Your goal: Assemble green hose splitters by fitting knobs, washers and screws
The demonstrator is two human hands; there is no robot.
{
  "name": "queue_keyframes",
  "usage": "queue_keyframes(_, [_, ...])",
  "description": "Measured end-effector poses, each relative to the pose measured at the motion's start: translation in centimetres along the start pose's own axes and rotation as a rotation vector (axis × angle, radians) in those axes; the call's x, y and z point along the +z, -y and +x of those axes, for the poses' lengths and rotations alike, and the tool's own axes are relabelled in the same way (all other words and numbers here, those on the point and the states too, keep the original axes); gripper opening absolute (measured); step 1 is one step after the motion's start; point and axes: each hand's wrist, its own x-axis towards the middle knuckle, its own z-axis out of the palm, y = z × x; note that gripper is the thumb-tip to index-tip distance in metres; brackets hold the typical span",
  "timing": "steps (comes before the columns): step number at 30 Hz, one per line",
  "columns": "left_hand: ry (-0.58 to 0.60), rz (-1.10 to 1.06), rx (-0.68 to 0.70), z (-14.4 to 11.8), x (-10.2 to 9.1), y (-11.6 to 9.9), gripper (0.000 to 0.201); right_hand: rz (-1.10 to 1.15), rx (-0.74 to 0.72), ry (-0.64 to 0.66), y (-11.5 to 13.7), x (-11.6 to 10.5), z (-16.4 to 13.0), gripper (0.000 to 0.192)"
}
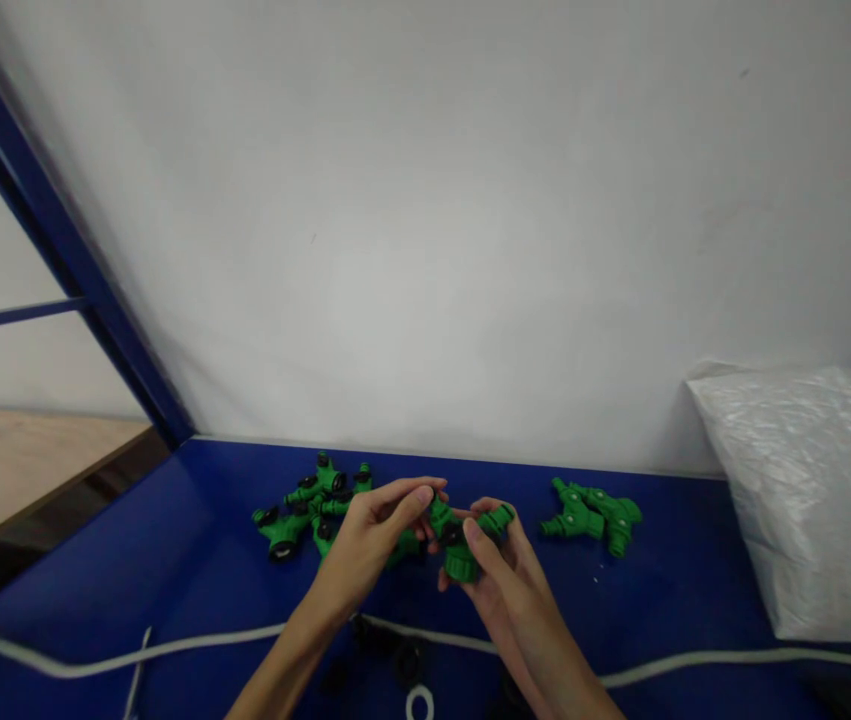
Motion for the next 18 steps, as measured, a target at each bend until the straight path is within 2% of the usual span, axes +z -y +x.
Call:
queue_keyframes(2, [-0.007, -0.033, -0.008, 0.2, -0.2, 0.2, 0.036, -0.111, -0.023, -0.061, -0.1, -0.2, 0.0, 0.052])
queue_keyframes(5, [-0.027, -0.042, -0.006, 0.3, -0.4, 0.4, 0.031, -0.407, -0.214, -0.206, 0.4, -0.5, 0.1, 0.073])
queue_keyframes(7, [-0.005, -0.03, -0.007, 0.2, -0.5, 0.3, 0.03, -0.631, -0.36, -0.251, 1.1, -0.7, 0.0, 0.068])
queue_keyframes(9, [0.033, -0.011, -0.01, 0.0, -0.4, 0.2, 0.029, -0.814, -0.419, -0.196, 1.7, -0.8, -0.1, 0.049])
queue_keyframes(11, [0.057, -0.001, -0.012, -0.2, -0.2, 0.2, 0.028, -0.912, -0.379, -0.085, 2.1, -0.8, -0.1, 0.033])
queue_keyframes(14, [0.065, -0.004, -0.022, -0.4, 0.1, 0.1, 0.026, -0.92, -0.28, 0.045, 2.1, -0.6, -0.2, 0.036])
queue_keyframes(18, [0.085, -0.01, -0.044, -0.5, 0.6, 0.0, 0.026, -0.921, -0.241, 0.105, 2.1, -0.4, -0.3, 0.041])
